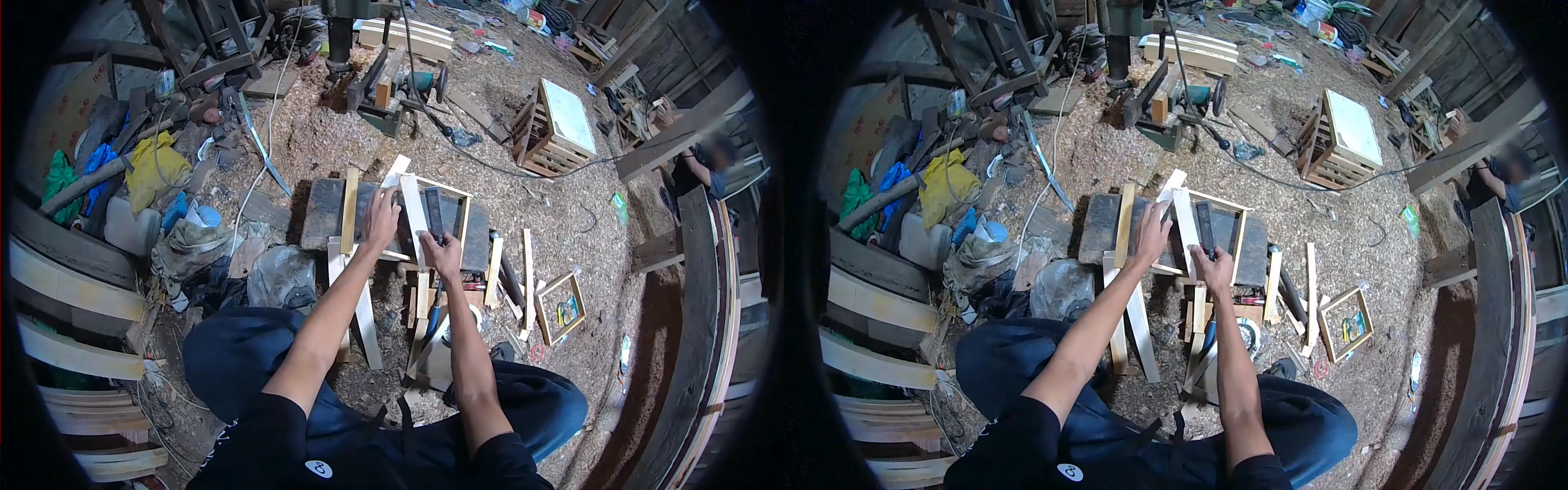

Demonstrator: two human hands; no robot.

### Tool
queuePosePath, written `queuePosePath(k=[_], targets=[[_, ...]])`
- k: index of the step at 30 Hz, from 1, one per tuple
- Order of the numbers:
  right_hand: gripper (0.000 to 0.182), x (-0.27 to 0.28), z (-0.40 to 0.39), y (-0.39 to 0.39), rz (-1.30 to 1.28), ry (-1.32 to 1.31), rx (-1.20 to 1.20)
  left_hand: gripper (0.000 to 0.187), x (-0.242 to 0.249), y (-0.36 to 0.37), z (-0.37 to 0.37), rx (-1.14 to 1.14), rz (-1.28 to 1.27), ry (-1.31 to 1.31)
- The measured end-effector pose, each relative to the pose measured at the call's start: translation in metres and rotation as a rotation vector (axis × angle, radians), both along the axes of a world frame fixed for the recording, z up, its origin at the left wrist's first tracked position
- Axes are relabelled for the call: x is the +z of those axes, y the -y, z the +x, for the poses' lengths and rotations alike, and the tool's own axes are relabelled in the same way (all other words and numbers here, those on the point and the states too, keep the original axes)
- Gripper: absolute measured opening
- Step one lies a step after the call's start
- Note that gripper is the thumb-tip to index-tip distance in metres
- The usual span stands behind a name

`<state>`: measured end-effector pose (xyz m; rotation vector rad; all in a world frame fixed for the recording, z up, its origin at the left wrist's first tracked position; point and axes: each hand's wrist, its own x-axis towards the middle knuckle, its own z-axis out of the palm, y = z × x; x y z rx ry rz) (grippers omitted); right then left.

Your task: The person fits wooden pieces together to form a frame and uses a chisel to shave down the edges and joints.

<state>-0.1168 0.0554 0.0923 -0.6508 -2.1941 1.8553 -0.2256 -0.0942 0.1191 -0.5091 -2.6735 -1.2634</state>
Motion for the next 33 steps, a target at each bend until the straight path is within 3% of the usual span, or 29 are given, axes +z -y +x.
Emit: queuePosePath(k=[1,3,5,7,17,20,23,26,27,29,33], targets=[[0.032,-0.006,-0.004,0.002,0.007,0.033,-0.036,0.043,-0.006,-0.001,0.0,0.006,0.002,0.004],[0.026,-0.016,-0.014,0.008,0.018,0.093,-0.11,0.043,-0.021,-0.002,-0.002,0.017,-0.048,0.357],[0.028,-0.02,-0.017,0.014,0.007,0.064,-0.155,0.041,-0.041,-0.003,0.001,0.017,-0.075,0.22],[0.036,-0.012,-0.018,0.02,0.147,0.135,-0.187,0.038,-0.042,-0.003,0.003,0.051,-0.129,0.287],[0.045,-0.017,-0.009,0.012,0.228,0.194,-0.115,0.043,-0.051,0.005,0.013,-0.045,0.072,0.461],[0.054,-0.012,-0.006,0.019,0.383,0.289,-0.158,0.042,-0.055,0.008,0.015,-0.05,0.106,0.466],[0.055,0.019,-0.007,0.025,0.388,0.461,-0.08,0.04,-0.052,0.008,0.017,-0.029,0.074,0.526],[0.058,0.012,-0.008,0.027,0.45,0.49,-0.122,0.035,-0.054,0.011,0.019,-0.055,0.113,0.527],[0.058,0.009,-0.007,0.027,0.451,0.492,-0.122,0.035,-0.062,0.01,0.02,-0.055,0.114,0.529],[0.057,0.003,-0.006,0.029,0.428,0.362,-0.15,0.026,-0.076,0.01,0.021,0.009,0.36,0.636],[0.056,-0.027,-0.005,0.026,0.495,0.345,-0.199,0.024,-0.072,0.008,0.021,0.013,0.295,0.559]])
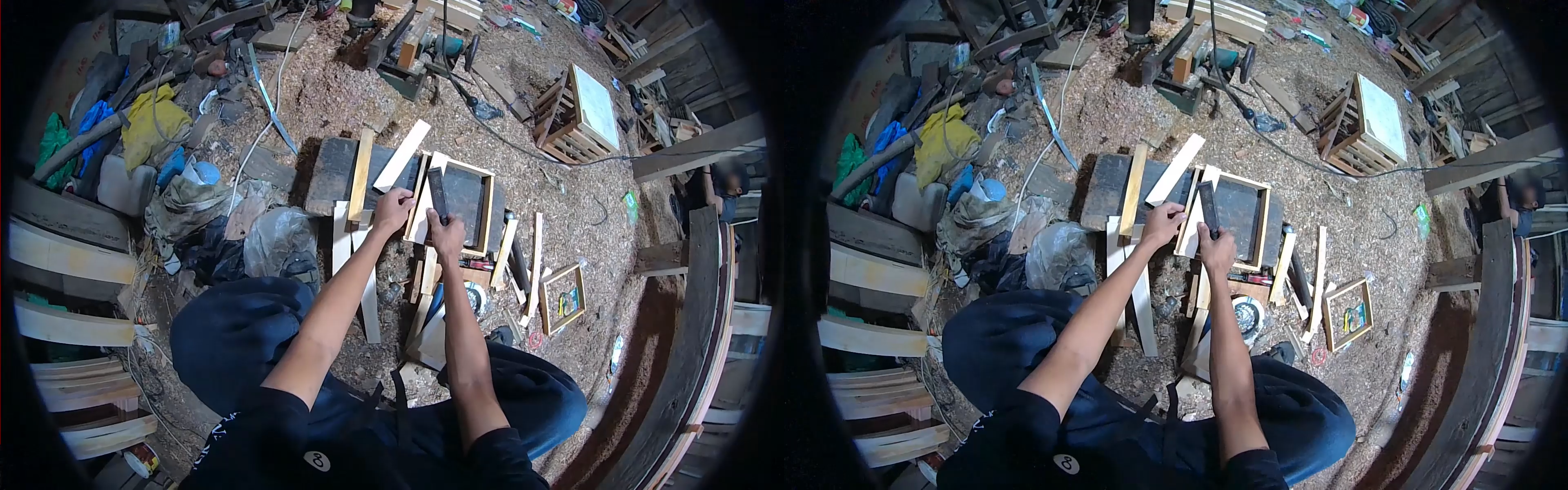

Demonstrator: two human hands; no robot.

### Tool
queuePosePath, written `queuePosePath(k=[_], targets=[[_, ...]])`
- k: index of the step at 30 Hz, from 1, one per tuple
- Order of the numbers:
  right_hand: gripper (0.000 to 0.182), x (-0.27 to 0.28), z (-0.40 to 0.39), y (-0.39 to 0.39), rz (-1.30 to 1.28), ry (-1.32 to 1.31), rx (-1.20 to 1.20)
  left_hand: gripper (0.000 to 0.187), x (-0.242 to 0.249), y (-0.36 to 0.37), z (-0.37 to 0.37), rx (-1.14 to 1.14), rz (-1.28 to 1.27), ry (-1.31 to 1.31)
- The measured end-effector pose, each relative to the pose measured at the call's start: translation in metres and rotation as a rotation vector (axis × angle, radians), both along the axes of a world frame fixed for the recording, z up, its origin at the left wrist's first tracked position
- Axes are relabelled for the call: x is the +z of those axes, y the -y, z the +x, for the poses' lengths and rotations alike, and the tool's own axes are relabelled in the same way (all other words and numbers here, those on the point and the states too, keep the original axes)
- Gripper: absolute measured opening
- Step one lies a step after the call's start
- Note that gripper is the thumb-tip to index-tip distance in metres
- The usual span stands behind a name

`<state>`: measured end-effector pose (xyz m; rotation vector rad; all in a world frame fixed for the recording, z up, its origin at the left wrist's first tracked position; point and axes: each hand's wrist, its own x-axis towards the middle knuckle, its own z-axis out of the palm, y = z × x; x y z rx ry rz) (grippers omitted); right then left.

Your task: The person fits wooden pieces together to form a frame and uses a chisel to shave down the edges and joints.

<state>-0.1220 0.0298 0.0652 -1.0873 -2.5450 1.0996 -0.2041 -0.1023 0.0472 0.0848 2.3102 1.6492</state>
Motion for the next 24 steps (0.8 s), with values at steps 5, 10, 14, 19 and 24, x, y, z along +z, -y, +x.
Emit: queuePosePath(k=[5,10,14,19,24], targets=[[0.047,0.035,0.0,0.001,-0.123,0.054,0.096,0.024,0.002,0.0,0.0,-0.02,-0.066,-0.095],[0.046,0.033,0.0,0.002,-0.131,0.065,0.121,0.025,0.008,0.002,0.0,-0.034,-0.083,-0.085],[0.047,0.017,-0.002,0.0,-0.063,0.053,0.121,0.025,0.008,0.0,0.001,-0.024,-0.066,-0.043],[0.049,0.021,-0.001,0.003,-0.081,0.039,0.1,0.029,0.001,0.003,-0.003,-0.036,0.016,0.065],[0.052,0.024,0.001,0.006,-0.08,0.025,0.077,0.032,-0.006,0.003,-0.002,-0.014,0.115,0.075]])
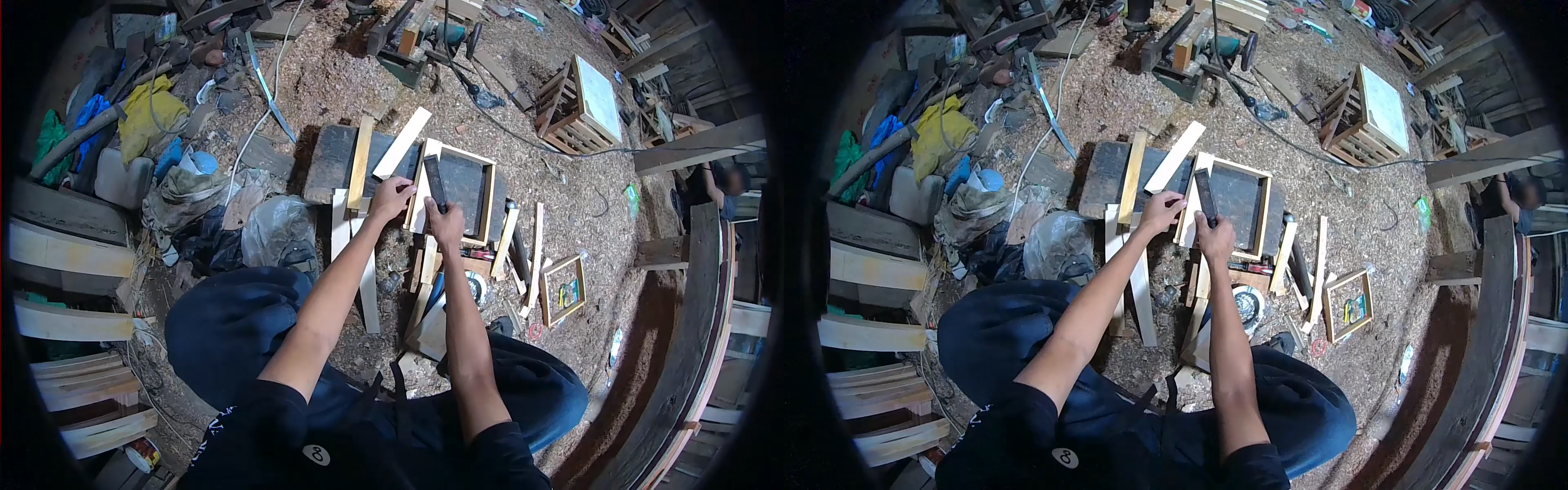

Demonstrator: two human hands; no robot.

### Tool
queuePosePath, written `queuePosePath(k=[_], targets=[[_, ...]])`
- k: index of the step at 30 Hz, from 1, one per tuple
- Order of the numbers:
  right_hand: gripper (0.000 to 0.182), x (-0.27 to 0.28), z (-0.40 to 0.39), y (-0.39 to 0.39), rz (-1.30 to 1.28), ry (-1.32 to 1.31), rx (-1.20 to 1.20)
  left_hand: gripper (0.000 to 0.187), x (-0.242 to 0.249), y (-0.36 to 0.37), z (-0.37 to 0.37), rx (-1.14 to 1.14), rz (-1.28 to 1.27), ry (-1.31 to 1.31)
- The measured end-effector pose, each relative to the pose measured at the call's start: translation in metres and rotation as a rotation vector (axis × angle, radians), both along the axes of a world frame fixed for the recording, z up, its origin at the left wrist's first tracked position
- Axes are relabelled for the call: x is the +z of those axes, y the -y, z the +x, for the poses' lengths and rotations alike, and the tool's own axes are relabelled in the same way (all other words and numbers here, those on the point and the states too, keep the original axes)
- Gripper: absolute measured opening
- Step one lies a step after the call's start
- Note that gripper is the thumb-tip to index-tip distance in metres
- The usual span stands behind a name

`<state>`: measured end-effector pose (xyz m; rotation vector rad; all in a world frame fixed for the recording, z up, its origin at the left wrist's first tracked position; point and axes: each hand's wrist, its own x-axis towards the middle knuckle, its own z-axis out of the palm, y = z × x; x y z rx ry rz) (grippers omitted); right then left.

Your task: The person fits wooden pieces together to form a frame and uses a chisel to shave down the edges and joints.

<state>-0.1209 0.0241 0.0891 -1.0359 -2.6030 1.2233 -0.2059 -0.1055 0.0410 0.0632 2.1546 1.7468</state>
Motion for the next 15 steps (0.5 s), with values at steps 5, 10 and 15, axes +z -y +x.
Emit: queuePosePath(k=[5,10,15], targets=[[0.051,-0.012,0.003,-0.001,-0.061,-0.094,-0.022,0.03,0.0,0.001,-0.001,-0.009,-0.051,0.006],[0.049,0.003,0.0,0.004,-0.056,0.045,-0.05,0.027,-0.007,-0.001,-0.003,-0.026,-0.1,-0.065],[0.052,0.016,-0.002,0.013,0.017,0.097,-0.083,0.027,-0.001,0.0,-0.003,-0.102,-0.181,-0.063]])
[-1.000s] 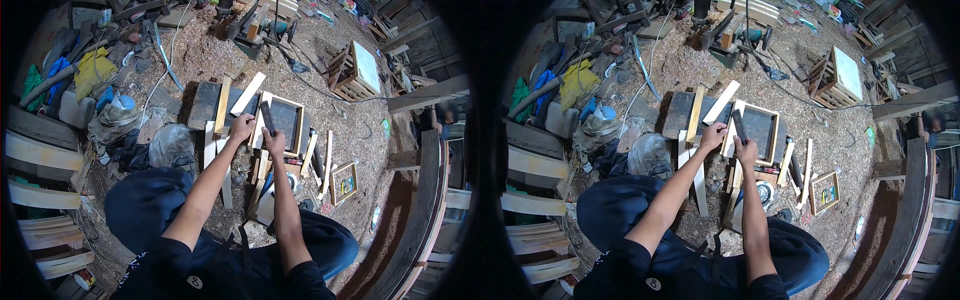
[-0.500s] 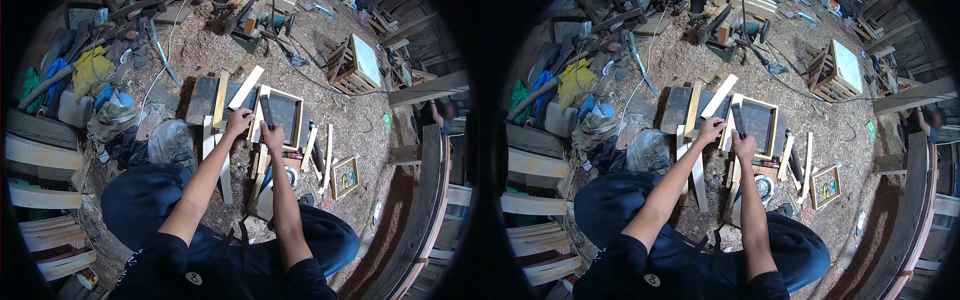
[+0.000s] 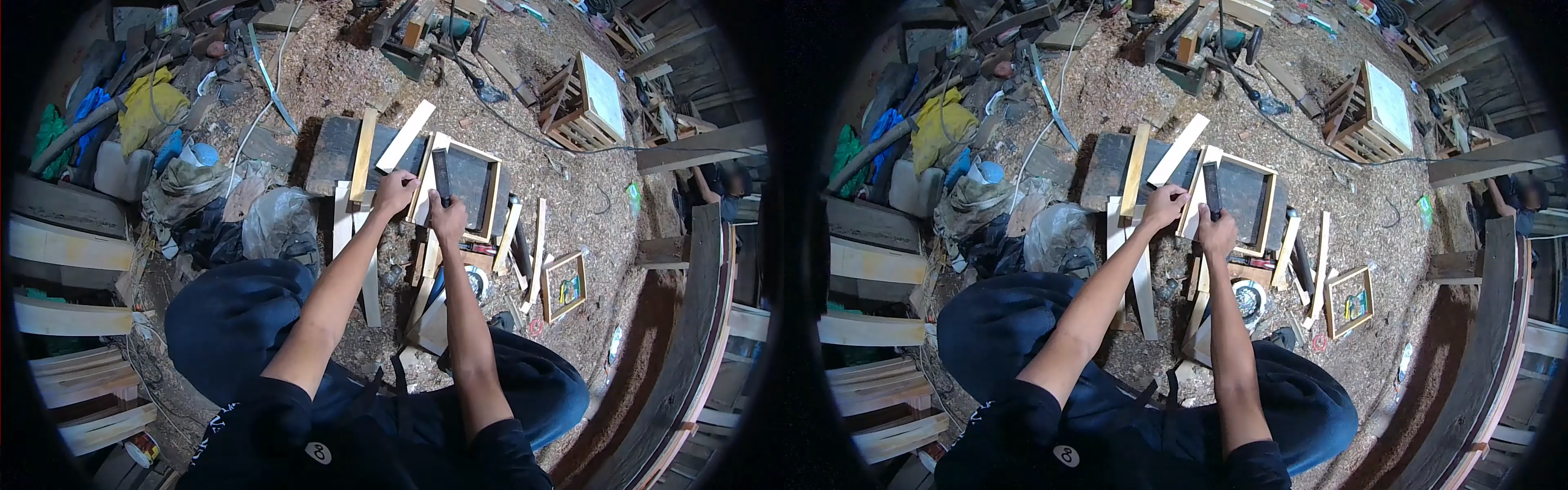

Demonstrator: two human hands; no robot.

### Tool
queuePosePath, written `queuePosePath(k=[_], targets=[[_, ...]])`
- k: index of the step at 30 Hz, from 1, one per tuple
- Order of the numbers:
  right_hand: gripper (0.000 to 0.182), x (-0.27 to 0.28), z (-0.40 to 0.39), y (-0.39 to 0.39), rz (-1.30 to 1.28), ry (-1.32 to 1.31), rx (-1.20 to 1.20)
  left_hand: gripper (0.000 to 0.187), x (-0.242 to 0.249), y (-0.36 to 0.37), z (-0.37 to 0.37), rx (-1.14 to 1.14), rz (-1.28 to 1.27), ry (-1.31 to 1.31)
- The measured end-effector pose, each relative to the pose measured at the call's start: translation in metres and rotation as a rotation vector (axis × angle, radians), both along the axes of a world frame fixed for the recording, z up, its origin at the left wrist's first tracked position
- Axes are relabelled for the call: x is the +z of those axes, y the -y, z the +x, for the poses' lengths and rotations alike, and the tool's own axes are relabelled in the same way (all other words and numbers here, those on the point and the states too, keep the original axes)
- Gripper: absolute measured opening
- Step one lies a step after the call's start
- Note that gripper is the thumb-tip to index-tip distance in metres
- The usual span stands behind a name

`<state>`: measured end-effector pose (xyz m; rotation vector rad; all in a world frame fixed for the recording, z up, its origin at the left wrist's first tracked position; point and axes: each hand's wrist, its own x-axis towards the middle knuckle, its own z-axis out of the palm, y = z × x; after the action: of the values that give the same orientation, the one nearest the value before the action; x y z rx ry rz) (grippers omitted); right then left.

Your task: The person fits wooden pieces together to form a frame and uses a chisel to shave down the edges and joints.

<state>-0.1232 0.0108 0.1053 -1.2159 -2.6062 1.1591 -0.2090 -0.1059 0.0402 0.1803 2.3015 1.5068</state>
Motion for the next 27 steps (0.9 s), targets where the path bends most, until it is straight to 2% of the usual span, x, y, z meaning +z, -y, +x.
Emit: queuePosePath(k=[3,5,8,11,14,19,20,21,23,25,26,27], targets=[[0.052,0.0,-0.001,0.0,0.011,0.002,-0.001,0.027,-0.003,0.0,0.001,0.016,0.011,-0.032],[0.053,-0.003,-0.003,0.0,-0.005,-0.013,0.006,0.028,0.003,0.001,0.004,0.017,-0.09,-0.159],[0.053,-0.002,-0.002,0.0,-0.012,0.016,0.001,0.03,-0.001,0.0,0.005,0.063,-0.014,-0.123],[0.053,0.0,-0.004,0.001,-0.014,0.035,0.003,0.034,0.018,-0.002,0.007,0.095,-0.124,-0.059],[0.054,0.002,-0.001,0.001,-0.015,-0.044,-0.029,0.04,0.018,-0.003,0.009,0.077,-0.063,-0.105],[0.061,0.021,0.009,-0.015,0.144,-0.129,-0.156,0.044,0.019,-0.006,0.013,0.064,-0.094,-0.12],[0.06,0.022,0.016,-0.022,0.232,-0.243,-0.172,0.044,0.018,-0.006,0.012,0.076,-0.116,-0.126],[0.053,0.018,0.021,-0.036,0.209,-0.281,-0.176,0.044,0.017,-0.006,0.01,0.09,-0.137,-0.135],[0.045,-0.003,0.029,-0.06,0.473,-0.188,-0.257,0.042,0.024,-0.007,0.012,0.094,-0.128,-0.128],[0.041,0.005,0.037,-0.071,0.411,-0.215,-0.295,0.043,0.027,-0.007,0.013,0.115,-0.125,-0.076],[0.038,0.009,0.041,-0.076,0.265,-0.134,-0.301,0.046,0.029,-0.008,0.013,0.096,-0.144,-0.085],[0.038,0.009,0.044,-0.078,0.266,-0.14,-0.306,0.046,0.031,-0.009,0.012,0.092,-0.142,-0.092]])
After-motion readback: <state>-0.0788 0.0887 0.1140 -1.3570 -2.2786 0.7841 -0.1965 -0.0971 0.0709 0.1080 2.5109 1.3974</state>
